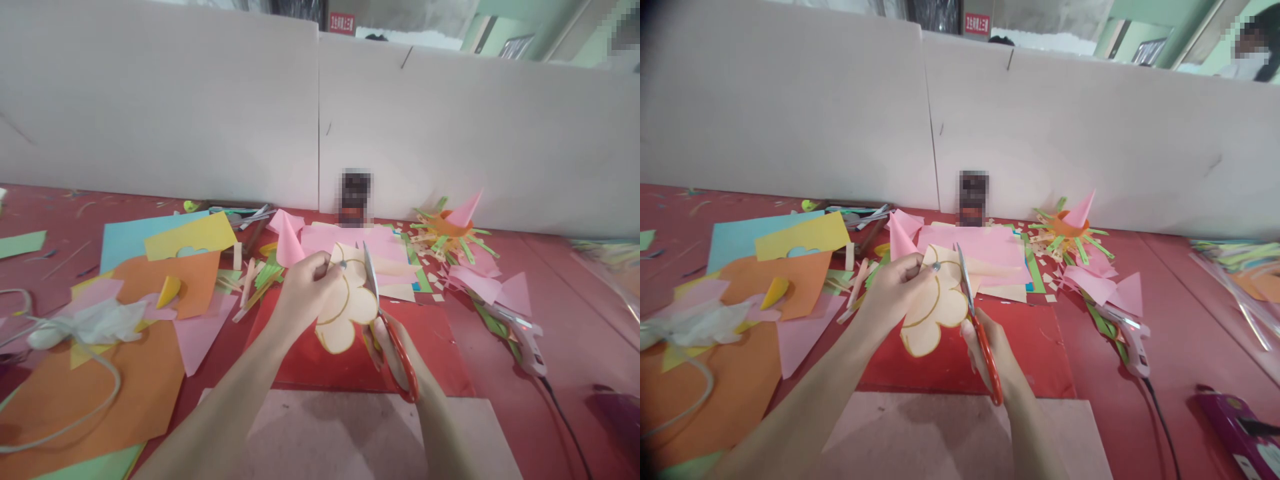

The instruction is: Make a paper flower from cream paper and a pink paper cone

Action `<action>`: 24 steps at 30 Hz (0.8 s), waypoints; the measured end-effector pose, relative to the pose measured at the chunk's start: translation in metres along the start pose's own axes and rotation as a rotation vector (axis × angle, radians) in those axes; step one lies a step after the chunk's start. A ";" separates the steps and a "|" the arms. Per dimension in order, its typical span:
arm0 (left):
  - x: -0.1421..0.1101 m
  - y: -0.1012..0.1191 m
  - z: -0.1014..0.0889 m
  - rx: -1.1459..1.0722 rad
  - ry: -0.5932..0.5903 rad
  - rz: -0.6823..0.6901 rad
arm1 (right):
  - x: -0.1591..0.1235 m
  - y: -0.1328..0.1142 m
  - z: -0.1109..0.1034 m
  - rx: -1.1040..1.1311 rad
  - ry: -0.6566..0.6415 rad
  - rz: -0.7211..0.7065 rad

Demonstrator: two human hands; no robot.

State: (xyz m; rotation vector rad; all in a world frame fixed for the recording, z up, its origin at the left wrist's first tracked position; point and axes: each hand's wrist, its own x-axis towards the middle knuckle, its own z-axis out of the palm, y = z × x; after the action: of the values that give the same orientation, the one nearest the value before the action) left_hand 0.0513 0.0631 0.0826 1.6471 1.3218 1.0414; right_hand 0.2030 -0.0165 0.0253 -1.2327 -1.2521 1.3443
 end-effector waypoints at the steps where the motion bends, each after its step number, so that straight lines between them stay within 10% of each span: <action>1: 0.000 0.000 0.000 -0.001 -0.006 0.004 | -0.001 -0.002 0.001 -0.015 0.004 0.004; 18: 0.003 0.007 -0.013 0.050 -0.043 -0.003 | -0.001 -0.002 0.001 -0.061 -0.027 0.018; 24: 0.008 -0.005 -0.006 -0.326 -0.025 -0.120 | 0.001 0.005 0.002 0.001 0.036 0.007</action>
State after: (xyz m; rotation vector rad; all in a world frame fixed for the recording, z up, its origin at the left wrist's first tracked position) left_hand 0.0454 0.0726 0.0815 1.3179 1.1494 1.0948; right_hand 0.2014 -0.0161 0.0201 -1.2565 -1.2228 1.3214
